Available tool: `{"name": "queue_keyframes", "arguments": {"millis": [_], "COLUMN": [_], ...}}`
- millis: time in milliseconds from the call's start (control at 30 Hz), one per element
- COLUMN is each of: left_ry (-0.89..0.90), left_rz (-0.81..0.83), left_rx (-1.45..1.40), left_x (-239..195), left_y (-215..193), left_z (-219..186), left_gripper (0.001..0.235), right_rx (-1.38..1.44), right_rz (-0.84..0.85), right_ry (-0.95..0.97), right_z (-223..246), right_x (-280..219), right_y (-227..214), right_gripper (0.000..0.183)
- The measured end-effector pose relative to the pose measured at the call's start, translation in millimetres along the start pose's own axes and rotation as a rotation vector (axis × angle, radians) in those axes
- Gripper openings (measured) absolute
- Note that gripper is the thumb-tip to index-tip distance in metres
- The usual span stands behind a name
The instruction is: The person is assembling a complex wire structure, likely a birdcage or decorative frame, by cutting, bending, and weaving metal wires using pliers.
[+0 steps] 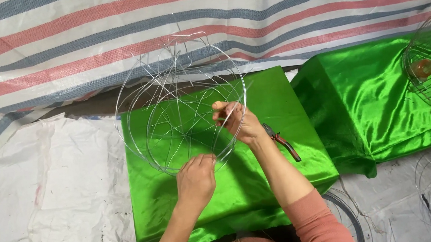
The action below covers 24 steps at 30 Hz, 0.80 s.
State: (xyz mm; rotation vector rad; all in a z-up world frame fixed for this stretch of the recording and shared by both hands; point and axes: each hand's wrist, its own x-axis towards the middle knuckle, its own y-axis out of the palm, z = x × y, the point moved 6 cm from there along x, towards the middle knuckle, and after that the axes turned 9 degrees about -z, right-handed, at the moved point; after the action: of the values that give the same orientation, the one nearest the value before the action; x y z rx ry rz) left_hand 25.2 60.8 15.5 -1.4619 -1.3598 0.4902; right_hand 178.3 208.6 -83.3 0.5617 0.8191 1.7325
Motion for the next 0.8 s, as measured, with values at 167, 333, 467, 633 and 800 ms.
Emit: {"name": "queue_keyframes", "arguments": {"millis": [167, 333, 467, 633, 800], "left_ry": [-0.073, -0.082, -0.083, -0.096, -0.117], "left_rz": [0.031, -0.14, -0.163, -0.188, -0.109], "left_rx": [-0.009, -0.045, -0.058, -0.07, -0.109], "left_x": [1, -9, -6, -7, -12], "left_y": [-4, 14, 13, 15, 23], "left_z": [2, 12, 11, 19, 20], "left_gripper": [0.035, 0.018, 0.014, 0.016, 0.017], "right_rx": [-0.789, -1.586, -1.803, -1.699, -1.719], "right_rz": [-0.153, -0.256, -0.117, 0.105, 0.057], "right_ry": [-0.068, 0.193, 0.38, 0.649, 0.779], "right_z": [28, 41, 18, -40, -33], "right_x": [-39, -88, -142, -223, -249], "right_y": [28, -8, -45, -69, -34], "right_gripper": [0.031, 0.039, 0.043, 0.032, 0.052]}}
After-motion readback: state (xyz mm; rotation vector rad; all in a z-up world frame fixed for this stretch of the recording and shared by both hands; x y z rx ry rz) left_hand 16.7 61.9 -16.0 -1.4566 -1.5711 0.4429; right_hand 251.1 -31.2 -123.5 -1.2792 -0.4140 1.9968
